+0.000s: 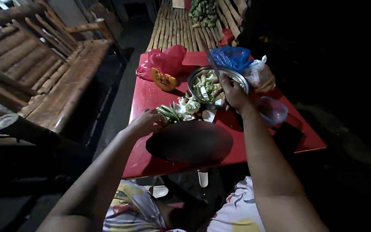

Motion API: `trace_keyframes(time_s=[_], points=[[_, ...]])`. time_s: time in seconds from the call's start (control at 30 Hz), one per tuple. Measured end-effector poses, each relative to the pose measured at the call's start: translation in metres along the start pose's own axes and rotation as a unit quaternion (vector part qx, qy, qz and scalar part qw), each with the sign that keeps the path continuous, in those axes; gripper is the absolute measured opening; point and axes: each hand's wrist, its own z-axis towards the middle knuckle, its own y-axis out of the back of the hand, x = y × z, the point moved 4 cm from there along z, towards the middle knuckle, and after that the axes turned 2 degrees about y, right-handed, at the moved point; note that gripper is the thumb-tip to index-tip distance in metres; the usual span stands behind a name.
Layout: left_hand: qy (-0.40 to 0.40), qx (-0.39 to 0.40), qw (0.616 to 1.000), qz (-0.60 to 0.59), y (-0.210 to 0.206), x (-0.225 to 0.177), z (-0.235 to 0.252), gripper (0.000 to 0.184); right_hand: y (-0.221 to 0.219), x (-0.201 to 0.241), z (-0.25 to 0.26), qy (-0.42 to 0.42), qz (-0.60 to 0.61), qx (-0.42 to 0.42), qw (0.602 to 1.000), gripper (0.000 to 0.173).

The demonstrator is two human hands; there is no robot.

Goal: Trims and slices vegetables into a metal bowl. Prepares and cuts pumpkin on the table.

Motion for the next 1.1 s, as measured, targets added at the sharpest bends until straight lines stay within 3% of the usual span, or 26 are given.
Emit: trace_keyframes(time_s=[0.23,0.47,0.67,0.87,1.0,1.1], points=[[-0.009,-0.048,0.997,-0.060,0.024,-0.011,-0.011,0.014,-0.059,-0.010,-0.025,-0.032,0.015,0.130,0.991,0.062],[0.074,-0.121,0.978,-0.155,0.044,-0.062,-0.017,0.018,-0.091,-0.003,-0.047,0.025,0.022,0.167,0.985,0.050],[0.086,-0.124,0.969,-0.198,0.046,-0.092,-0.015,0.017,-0.083,0.000,-0.049,0.056,0.018,0.137,0.989,0.047],[0.051,-0.118,0.969,-0.209,0.033,-0.098,-0.014,0.013,-0.078,-0.002,-0.044,0.171,-0.066,0.082,0.980,0.046],[0.057,-0.105,0.970,-0.209,0.032,-0.105,-0.014,0.014,-0.078,-0.001,-0.041,0.129,-0.049,0.087,0.987,0.056],[0.061,-0.115,0.965,-0.228,0.033,-0.101,-0.018,0.015,-0.080,-0.005,-0.030,0.037,0.007,0.104,0.994,0.060]])
